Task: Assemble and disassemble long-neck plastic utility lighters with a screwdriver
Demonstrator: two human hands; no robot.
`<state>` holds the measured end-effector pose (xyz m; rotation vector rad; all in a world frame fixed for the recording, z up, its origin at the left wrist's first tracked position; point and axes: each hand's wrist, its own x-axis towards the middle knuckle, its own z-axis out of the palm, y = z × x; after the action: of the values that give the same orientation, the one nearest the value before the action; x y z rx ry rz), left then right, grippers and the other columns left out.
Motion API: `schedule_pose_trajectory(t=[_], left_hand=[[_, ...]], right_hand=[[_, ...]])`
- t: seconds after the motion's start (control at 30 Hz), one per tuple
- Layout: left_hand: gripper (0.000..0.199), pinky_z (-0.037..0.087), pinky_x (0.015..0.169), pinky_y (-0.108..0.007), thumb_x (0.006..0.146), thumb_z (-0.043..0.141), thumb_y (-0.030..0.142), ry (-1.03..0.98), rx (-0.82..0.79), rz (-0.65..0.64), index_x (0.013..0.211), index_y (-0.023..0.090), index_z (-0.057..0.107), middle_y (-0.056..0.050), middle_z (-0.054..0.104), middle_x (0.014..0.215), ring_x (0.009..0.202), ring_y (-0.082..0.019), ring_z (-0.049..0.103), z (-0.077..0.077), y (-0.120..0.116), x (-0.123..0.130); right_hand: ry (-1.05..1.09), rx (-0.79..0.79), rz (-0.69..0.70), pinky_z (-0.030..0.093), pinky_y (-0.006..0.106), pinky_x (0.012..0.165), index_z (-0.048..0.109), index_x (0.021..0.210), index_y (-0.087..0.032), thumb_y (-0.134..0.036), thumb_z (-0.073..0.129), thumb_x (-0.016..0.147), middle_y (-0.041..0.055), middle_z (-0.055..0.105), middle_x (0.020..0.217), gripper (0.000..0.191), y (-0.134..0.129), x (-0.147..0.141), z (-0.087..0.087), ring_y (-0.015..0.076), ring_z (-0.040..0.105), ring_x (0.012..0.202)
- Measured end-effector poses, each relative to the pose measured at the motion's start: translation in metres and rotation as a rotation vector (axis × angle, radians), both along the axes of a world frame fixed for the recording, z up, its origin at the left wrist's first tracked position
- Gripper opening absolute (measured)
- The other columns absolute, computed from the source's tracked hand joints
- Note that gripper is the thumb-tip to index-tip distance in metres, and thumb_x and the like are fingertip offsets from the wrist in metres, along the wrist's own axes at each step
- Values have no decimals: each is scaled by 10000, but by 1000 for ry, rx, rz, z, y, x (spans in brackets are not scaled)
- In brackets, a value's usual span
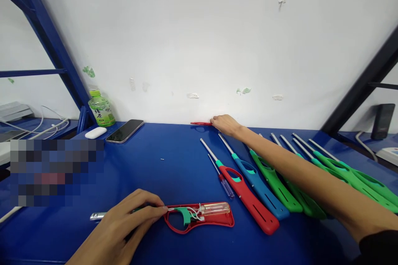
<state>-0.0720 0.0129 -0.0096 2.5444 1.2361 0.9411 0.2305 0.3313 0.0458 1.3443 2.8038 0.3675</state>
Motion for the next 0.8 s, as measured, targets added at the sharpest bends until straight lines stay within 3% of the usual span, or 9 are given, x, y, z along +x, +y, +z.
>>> schedule_pose_trajectory(t=[0.2,0.37,0.47,0.57,0.67,0.8], left_hand=[[371,609,858,-271,1107,489,104,-21,8,22,1332,317,693,-19,719,1208,1023,-159,709,4,0,4],[320,623,851,-274,1092,527,115,-39,52,31,1259,313,715,12,746,1125,971,-157,717,7,-1,8],[321,620,839,-262,1088,519,103,-45,60,37,1224,311,723,22,754,1101,952,-149,719,6,-1,8],[303,615,837,-257,1099,509,120,-46,62,71,1180,310,731,29,762,1093,947,-146,723,8,1,6],[283,609,816,-238,1102,514,143,-64,80,109,1117,309,744,39,774,1071,928,-137,735,11,3,4],[263,597,795,-226,1095,552,176,-97,131,150,1046,334,757,76,787,1024,886,-121,740,13,5,0]], right_hand=[[298,-27,-49,622,490,965,660,1367,-197,-390,705,1047,109,682,1381,377,-27,6,27,266,712,1153],[656,-137,-46,629,455,916,687,1276,-177,-421,693,1052,87,728,1252,331,-88,15,55,239,734,1058],[823,-311,-3,613,395,850,659,1052,-208,-514,533,1104,59,786,970,335,-134,14,66,213,751,883],[915,-513,19,603,382,793,609,894,-231,-599,544,1064,57,789,889,410,-173,8,72,217,751,806],[964,-693,20,613,397,791,607,913,-228,-610,634,1004,71,804,918,394,-197,1,72,244,776,844],[987,-945,36,584,378,824,609,970,-231,-543,728,976,53,805,941,335,-208,-3,67,239,781,887]])
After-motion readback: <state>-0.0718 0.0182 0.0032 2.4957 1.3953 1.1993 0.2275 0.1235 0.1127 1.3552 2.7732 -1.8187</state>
